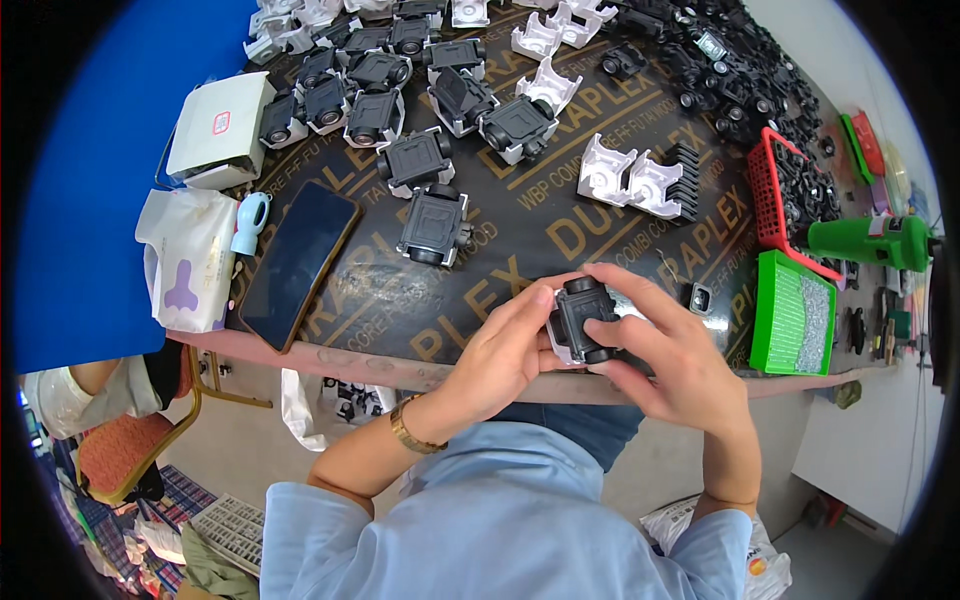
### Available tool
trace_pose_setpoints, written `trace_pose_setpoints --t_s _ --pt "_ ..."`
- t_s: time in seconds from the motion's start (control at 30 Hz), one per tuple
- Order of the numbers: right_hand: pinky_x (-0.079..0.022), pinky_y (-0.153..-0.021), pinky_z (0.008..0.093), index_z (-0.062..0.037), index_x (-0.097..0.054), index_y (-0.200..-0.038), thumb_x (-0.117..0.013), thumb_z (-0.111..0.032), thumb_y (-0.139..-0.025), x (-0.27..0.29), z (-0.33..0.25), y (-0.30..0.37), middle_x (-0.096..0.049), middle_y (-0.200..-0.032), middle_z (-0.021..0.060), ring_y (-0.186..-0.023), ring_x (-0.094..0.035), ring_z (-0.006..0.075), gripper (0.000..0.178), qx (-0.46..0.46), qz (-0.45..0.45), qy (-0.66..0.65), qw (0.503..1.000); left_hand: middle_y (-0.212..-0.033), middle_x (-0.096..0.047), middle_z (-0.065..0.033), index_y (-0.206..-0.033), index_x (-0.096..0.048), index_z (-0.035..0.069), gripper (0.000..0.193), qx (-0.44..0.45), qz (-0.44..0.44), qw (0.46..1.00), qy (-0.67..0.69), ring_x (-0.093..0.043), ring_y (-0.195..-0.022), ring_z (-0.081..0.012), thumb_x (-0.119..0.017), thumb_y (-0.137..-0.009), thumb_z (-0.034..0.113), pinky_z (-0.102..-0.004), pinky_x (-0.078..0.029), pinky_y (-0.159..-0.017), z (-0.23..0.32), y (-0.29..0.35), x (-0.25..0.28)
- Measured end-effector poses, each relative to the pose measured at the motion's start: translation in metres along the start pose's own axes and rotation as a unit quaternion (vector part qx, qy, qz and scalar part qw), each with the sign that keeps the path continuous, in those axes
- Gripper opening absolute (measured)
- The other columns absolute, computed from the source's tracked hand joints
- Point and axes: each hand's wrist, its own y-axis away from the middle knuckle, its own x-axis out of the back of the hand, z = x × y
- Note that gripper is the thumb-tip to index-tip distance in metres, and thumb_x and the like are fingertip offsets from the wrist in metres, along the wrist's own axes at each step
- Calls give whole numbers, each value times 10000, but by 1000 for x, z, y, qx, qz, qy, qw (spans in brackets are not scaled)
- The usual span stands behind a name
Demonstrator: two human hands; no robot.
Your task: Assembling small electronic components into plastic housings at a factory workbench.
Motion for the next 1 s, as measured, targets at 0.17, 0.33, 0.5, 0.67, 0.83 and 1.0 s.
trace_pose_setpoints --t_s 0.17,0.33,0.5,0.67,0.83,1.0 --pt "-501 -942 484 -14 -606 -1024 -773 -41 -736 -1 -5 -5 -476 -1388 217 -1187 -547 426 334 32 3 11 999 -1281 -562 -84 -1510 -341 66 570 -12 2 999 -37 -586 -1173 -161 -300 -1093 452 -368 -519 -991 3 3 1" --pt "-519 -912 418 -31 -599 -1001 -812 -64 -712 2 6 -34 -508 -1371 208 -1129 -590 377 361 39 30 55 997 -1511 -442 -189 -1529 -315 11 646 -177 117 838 -503 -550 -1266 -292 -613 -967 123 -392 -527 -950 49 40 -9" --pt "-477 -991 464 -16 -525 -1041 -741 -64 -793 -15 28 -83 -499 -1336 244 -1185 -532 440 332 68 9 38 997 -1553 -345 -212 -1477 -387 -18 800 -257 67 379 -886 -318 -1432 -422 -681 -879 425 -539 -325 -1125 95 21 12" --pt "-481 -912 417 -17 -623 -1020 -748 -62 -793 -34 35 -118 -544 -1233 155 -1091 -545 346 263 131 130 166 969 -1571 -314 -211 -1521 -370 94 856 -225 102 350 -904 -302 -1442 -416 -651 -858 555 -591 -286 -1131 110 -12 47" --pt "-442 -755 376 -39 -629 -1097 -701 -88 -776 -52 51 -144 -537 -925 80 -898 -535 276 332 110 230 253 933 -1514 -422 -189 -1484 -456 229 681 -267 144 283 -910 -424 -1367 -412 -681 -881 451 -608 -326 -1097 122 -37 56" --pt "-464 -860 381 -34 -609 -1251 -714 -81 -793 -36 26 -86 -605 -1077 93 -1013 -571 279 473 47 200 238 949 -1522 -411 -190 -1451 -489 152 686 -293 159 214 -918 -384 -1395 -408 -698 -868 445 -606 -312 -1102 117 -54 53"
